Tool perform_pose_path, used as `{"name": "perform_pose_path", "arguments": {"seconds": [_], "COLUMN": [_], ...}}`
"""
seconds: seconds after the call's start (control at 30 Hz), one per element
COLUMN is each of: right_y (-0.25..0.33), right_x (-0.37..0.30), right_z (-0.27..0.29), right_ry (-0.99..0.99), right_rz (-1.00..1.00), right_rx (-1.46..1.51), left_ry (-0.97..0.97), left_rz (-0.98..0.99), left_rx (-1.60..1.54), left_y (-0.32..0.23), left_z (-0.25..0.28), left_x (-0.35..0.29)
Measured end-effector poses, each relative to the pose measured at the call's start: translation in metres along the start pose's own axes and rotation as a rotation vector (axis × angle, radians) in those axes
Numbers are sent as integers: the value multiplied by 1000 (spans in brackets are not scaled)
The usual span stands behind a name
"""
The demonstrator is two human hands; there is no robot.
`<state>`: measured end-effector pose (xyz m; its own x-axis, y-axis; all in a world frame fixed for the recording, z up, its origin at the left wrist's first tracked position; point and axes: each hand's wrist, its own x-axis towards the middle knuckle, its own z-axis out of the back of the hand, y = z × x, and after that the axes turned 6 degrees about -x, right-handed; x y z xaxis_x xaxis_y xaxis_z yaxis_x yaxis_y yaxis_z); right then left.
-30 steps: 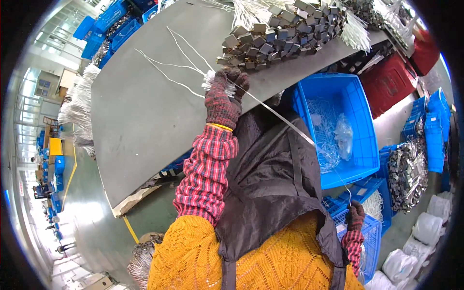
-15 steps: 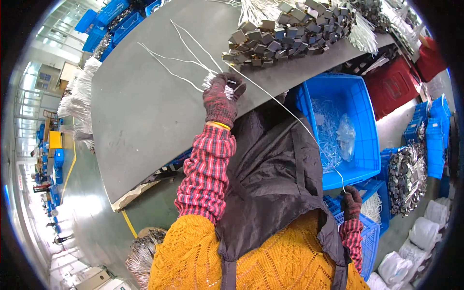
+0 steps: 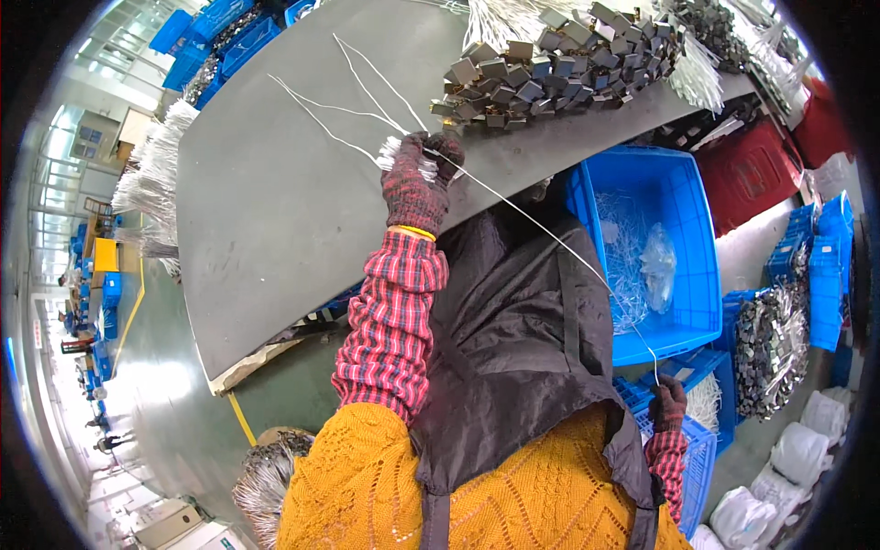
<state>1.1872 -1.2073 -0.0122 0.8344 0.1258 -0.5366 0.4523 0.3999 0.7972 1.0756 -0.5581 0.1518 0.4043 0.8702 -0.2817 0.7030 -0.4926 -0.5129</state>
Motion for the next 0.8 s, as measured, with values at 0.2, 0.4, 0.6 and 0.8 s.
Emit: {"name": "perform_pose_path", "arguments": {"seconds": [0.2, 0.4, 0.6, 0.8], "right_y": [-11, -7, -12, 97], "right_x": [4, -1, 9, 14], "right_z": [1, -5, -3, -131], "right_ry": [-7, -16, 122, 302], "right_rz": [-16, -82, -14, 125], "right_rx": [-7, 10, -184, -220], "left_ry": [36, 22, 145, 476], "left_rz": [-16, -14, 21, 134], "left_rx": [23, 44, 132, 199], "left_y": [-5, -7, -2, 33], "left_z": [0, 2, 4, -18], "left_x": [-2, -5, -18, -70]}}
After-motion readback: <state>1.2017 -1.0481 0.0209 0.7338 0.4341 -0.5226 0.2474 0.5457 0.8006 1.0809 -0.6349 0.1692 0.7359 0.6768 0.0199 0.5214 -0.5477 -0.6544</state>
